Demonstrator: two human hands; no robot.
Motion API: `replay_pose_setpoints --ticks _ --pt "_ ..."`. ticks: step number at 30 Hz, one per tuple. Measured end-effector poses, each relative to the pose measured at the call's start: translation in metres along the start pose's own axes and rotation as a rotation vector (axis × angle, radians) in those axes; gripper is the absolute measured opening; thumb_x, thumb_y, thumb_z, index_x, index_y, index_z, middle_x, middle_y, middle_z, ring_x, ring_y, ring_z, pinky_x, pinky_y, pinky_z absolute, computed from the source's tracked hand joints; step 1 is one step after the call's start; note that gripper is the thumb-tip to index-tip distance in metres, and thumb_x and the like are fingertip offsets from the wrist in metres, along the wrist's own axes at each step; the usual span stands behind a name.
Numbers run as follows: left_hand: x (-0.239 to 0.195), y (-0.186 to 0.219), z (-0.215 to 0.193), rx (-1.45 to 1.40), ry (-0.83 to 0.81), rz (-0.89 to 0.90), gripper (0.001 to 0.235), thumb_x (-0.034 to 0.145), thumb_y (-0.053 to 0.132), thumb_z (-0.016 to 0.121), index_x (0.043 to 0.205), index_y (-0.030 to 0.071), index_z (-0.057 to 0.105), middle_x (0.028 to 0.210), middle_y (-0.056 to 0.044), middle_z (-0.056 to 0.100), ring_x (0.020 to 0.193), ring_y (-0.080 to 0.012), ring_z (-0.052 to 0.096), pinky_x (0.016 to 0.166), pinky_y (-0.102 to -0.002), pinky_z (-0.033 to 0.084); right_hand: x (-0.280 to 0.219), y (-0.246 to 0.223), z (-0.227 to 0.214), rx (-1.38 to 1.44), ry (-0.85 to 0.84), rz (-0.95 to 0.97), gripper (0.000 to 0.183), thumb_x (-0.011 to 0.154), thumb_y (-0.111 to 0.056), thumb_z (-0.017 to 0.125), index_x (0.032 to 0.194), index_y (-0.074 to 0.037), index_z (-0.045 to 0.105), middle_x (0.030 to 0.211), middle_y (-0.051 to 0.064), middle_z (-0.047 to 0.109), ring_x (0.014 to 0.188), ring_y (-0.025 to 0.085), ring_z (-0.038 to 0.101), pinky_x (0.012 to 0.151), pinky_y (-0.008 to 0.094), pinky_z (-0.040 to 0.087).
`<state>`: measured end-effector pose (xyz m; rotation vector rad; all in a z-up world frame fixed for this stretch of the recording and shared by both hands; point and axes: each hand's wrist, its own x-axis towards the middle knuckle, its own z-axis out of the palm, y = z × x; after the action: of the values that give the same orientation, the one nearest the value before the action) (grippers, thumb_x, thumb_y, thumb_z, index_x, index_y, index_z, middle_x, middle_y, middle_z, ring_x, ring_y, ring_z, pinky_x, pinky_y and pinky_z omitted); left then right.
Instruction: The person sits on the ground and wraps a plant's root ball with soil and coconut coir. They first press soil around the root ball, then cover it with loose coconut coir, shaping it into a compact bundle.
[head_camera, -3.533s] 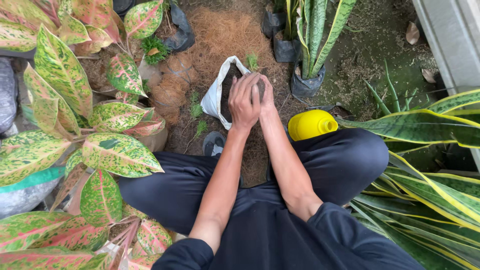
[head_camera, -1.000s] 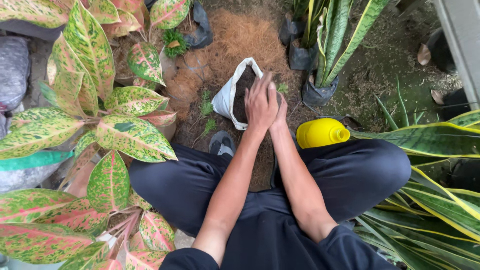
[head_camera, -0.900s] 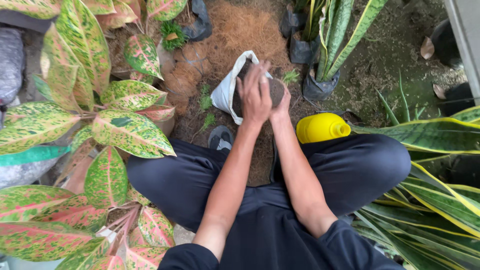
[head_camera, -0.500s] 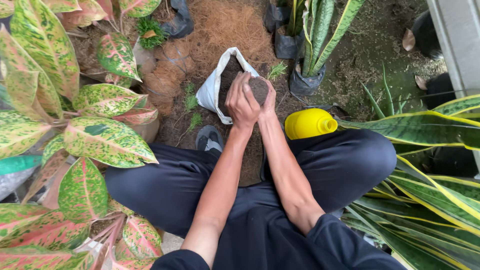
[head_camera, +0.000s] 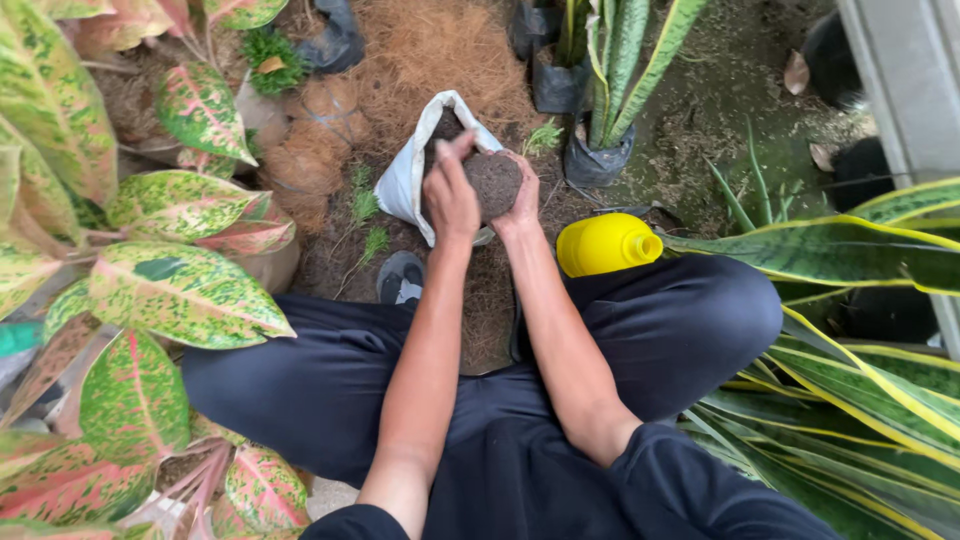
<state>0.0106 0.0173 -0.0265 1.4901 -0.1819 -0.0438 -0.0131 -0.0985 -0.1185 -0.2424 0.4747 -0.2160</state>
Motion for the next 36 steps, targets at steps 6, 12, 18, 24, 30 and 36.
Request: replay_pose_setpoints --ticks 6,12,18,24,30,36 --pt "-0.002 -0.004 0.004 0.185 -0.024 0.039 0.061 0.113 0.037 0.026 0.118 -0.002 0.073 0.111 -0.018 0.078 0.108 -0.0299 0.075 0.098 -0.038 0.056 -0.001 -0.001 0.000 0.003 -0.021 0.013 0.018 0.098 -0.020 0.054 0.097 -0.006 0.066 0.092 0.011 0.071 0.086 0.024 0.071 0.083 0.037 0.060" --pt "0.005 -0.013 0.003 0.202 -0.107 0.010 0.064 0.112 0.043 0.023 0.133 -0.002 0.064 0.130 -0.020 0.069 0.124 -0.0302 0.065 0.107 -0.039 0.049 -0.003 0.003 -0.006 -0.024 0.028 0.046 0.022 0.096 -0.024 0.056 0.097 -0.005 0.068 0.088 0.009 0.072 0.081 0.024 0.070 0.076 0.038 0.059" --pt "0.020 -0.052 -0.007 -0.237 -0.105 -0.160 0.082 0.109 0.059 0.013 0.142 -0.002 0.057 0.140 -0.021 0.064 0.135 -0.0294 0.057 0.120 -0.039 0.036 0.001 -0.001 -0.005 0.089 0.027 0.009 0.015 0.097 -0.018 0.058 0.096 -0.004 0.065 0.090 0.009 0.071 0.089 0.026 0.071 0.085 0.040 0.059" --pt "0.023 -0.084 -0.001 -0.175 -0.047 -0.407 0.078 0.108 0.057 0.021 0.138 -0.002 0.061 0.124 -0.022 0.070 0.117 -0.0284 0.064 0.109 -0.041 0.044 0.001 0.002 -0.003 0.056 0.068 -0.009 0.014 0.095 -0.019 0.058 0.096 -0.006 0.065 0.089 0.011 0.071 0.087 0.027 0.069 0.085 0.040 0.058" --pt "0.021 -0.085 0.004 0.085 -0.043 -0.282 0.063 0.109 0.046 0.025 0.145 0.003 0.053 0.133 -0.018 0.064 0.121 -0.0267 0.062 0.108 -0.040 0.044 0.004 -0.004 -0.001 0.070 -0.103 0.002 0.014 0.097 -0.015 0.057 0.094 -0.003 0.063 0.090 0.013 0.069 0.090 0.027 0.069 0.092 0.040 0.058" --pt "0.022 -0.081 0.003 0.166 -0.042 -0.300 0.063 0.108 0.049 0.032 0.146 0.003 0.051 0.140 -0.019 0.062 0.130 -0.0298 0.057 0.111 -0.041 0.041 0.003 -0.005 0.001 0.011 -0.068 0.011 0.015 0.098 -0.014 0.056 0.094 -0.002 0.064 0.092 0.014 0.069 0.092 0.029 0.068 0.093 0.041 0.058"
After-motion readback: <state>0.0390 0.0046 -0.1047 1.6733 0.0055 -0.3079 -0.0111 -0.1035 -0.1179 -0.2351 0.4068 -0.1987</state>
